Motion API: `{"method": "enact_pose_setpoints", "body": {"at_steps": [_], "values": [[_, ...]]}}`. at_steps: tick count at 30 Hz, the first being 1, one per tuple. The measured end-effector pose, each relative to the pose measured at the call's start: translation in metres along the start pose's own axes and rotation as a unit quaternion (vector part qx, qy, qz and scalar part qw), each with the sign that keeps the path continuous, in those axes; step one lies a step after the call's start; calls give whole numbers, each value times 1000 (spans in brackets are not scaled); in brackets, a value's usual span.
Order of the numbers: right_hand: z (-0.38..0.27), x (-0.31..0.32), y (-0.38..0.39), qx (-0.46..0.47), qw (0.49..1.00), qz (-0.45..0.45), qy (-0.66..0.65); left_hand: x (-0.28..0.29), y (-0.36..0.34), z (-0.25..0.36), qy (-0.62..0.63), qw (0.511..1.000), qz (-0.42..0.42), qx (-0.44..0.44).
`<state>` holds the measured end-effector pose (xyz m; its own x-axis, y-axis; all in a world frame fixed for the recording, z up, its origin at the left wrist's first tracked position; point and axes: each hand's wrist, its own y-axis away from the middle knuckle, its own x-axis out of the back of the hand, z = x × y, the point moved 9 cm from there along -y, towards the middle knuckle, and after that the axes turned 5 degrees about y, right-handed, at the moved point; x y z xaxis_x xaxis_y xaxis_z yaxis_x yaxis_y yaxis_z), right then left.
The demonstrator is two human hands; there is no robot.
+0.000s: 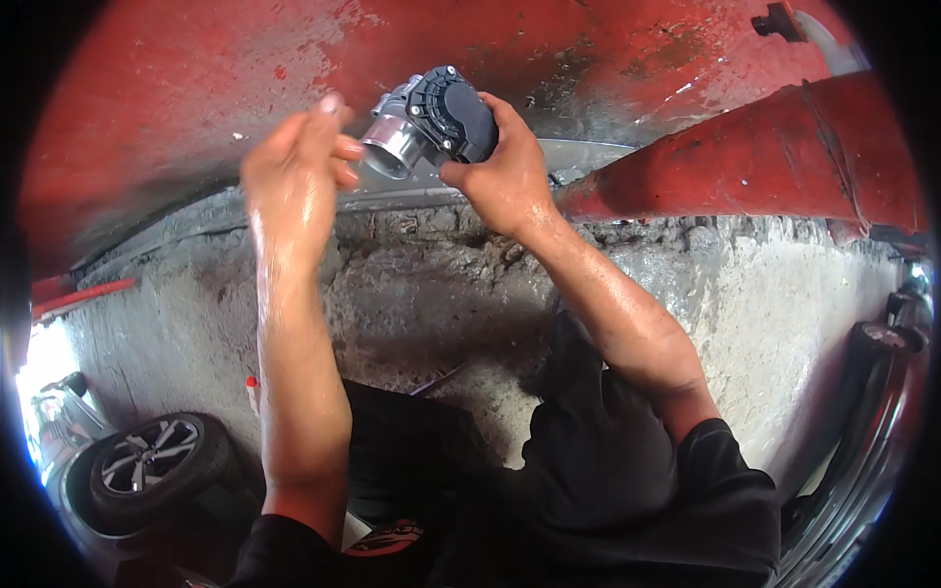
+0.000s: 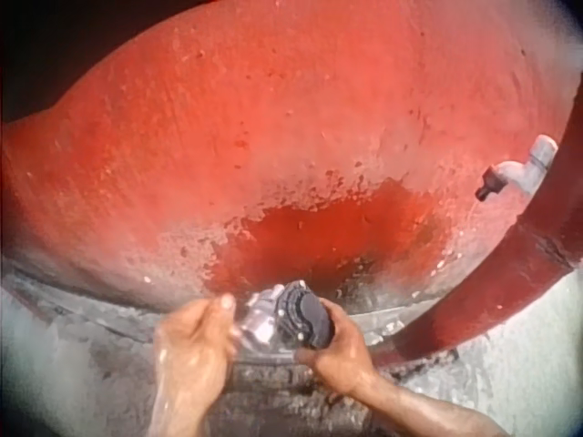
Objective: The person cleans a throttle body by brushing it with a toothbrush, spraying it with a cleaning agent, and rinsing it under a stream of water from a tap.
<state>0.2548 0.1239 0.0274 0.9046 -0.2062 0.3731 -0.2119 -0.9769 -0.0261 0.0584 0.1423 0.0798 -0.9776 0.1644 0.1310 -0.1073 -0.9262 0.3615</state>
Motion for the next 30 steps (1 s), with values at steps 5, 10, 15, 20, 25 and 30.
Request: {"method": "enact_pose_setpoints", "body": {"at_steps": [5, 10, 15, 20, 25, 30], "values": [[-54, 2, -20, -74, 978, -103, -166, 21, 16, 37, -175, 938, 109, -280], [-93, -1, -35, -68, 937, -190, -284, 26, 32, 69, -64, 940, 77, -326], [-137, -15, -33, -8, 855, -315, -412, 29, 67, 106, -37, 887, 104, -448], [-162, -28, -29, -15, 776, -384, -500, 41, 84, 118, -10, 879, 105, -465], [-164, -42, -23, -50, 755, -422, -499, 44, 97, 122, -29, 875, 132, -465], [-170, -47, -15, -56, 749, -432, -500, 47, 104, 128, -64, 876, 149, -454]]}}
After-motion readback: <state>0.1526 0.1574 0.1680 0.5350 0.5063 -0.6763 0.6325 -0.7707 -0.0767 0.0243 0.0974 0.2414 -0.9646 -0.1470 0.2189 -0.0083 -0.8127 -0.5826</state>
